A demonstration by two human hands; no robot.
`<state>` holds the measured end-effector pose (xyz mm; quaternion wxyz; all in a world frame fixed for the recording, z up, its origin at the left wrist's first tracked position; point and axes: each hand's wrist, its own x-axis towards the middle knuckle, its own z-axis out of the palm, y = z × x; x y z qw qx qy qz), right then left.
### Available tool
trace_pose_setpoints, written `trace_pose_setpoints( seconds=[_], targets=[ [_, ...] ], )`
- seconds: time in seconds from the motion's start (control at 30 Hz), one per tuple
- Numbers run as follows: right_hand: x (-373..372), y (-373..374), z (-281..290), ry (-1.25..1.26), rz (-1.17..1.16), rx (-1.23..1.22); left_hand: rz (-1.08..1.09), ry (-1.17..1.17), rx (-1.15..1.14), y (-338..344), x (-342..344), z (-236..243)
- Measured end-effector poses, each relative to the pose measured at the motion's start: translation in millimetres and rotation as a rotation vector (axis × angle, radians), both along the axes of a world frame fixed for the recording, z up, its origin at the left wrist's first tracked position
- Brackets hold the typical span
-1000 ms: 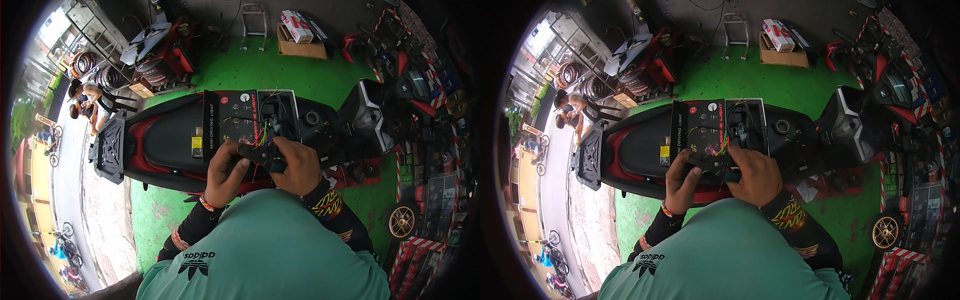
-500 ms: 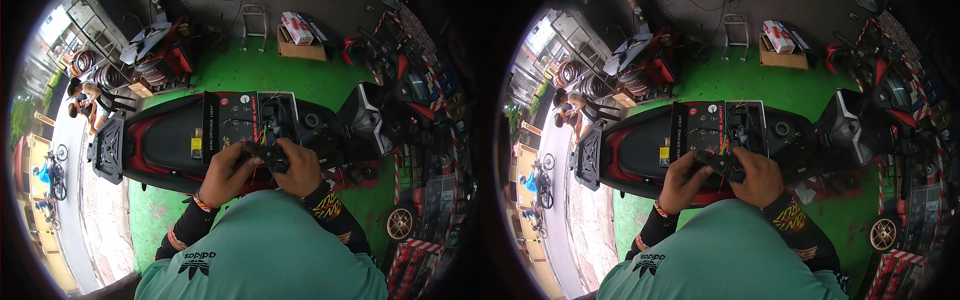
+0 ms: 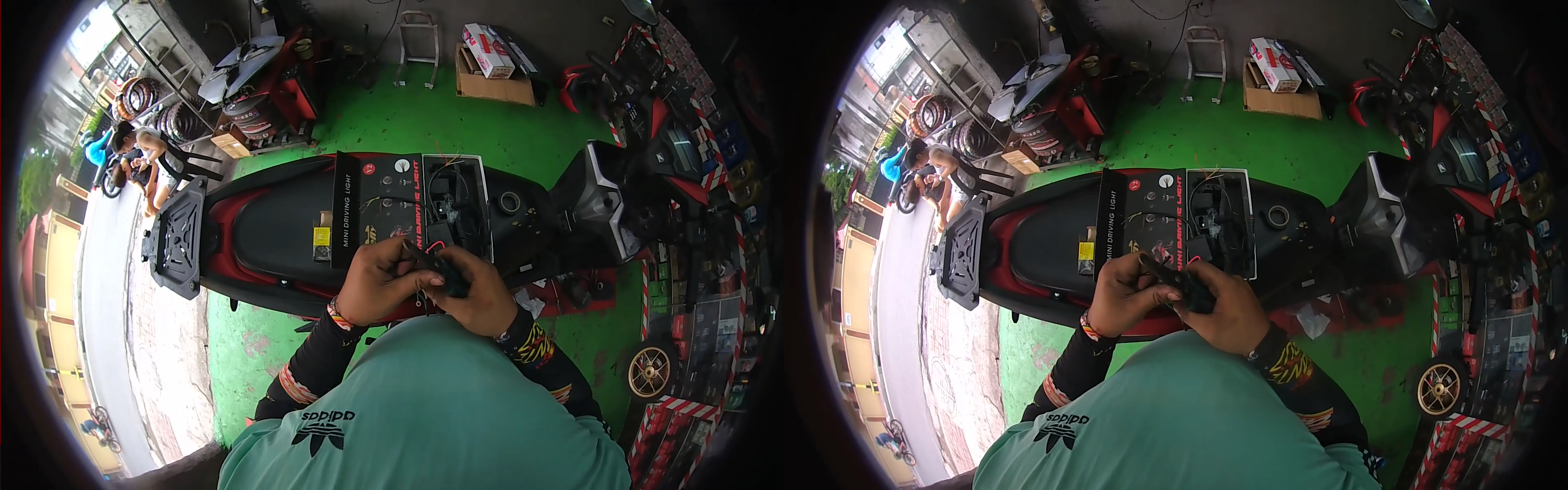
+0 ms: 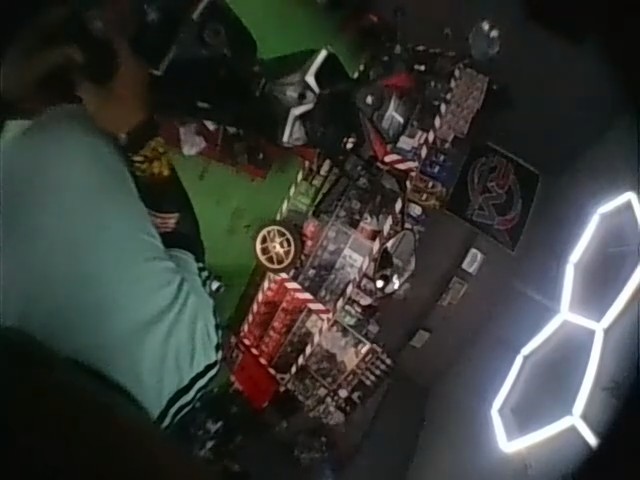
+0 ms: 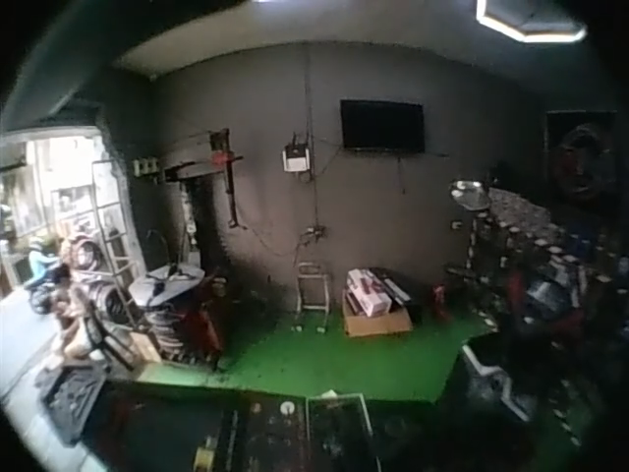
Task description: Preparing and stripping electrical wires for a motorcycle modification using pliers.
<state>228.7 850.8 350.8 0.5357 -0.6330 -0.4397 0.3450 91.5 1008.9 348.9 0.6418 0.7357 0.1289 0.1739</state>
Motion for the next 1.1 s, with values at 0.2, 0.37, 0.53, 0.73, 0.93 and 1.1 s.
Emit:
trace_pose_setpoints(
  seconds=[0.2, 0.37, 0.53, 0.73, 0.93, 1.1],
  targets=[
    [-0.5, -2.9, 2.7, 0.168, 0.024, -0.036, 0.030, -0.032, 0.033, -3.9, 1.9, 5.2],
    [-10.8, 0.8, -3.3, 0.023, -0.119, 0.029, 0.055, 0.067, -0.083, -2.0, 1.2, -3.8],
    [-13.1, 0.1, 6.1, -0.250, -0.282, -0.003, 0.043, 0.065, -0.162, -6.5, -2.5, 5.0],
    [-12.0, -3.6, 7.4, 0.076, -0.099, 0.018, 0.070, 0.016, -0.150, -7.0, -4.2, 12.9],
    [-6.0, -5.1, 8.7, 0.764, 0.086, -0.104, 0.053, 0.001, -0.126, 2.2, 3.6, 7.8],
    [-0.1, -7.2, 5.4, 0.870, 0.166, -0.177, 0.048, -0.016, -0.105, -0.2, 8.3, 9.9]
  ],
)
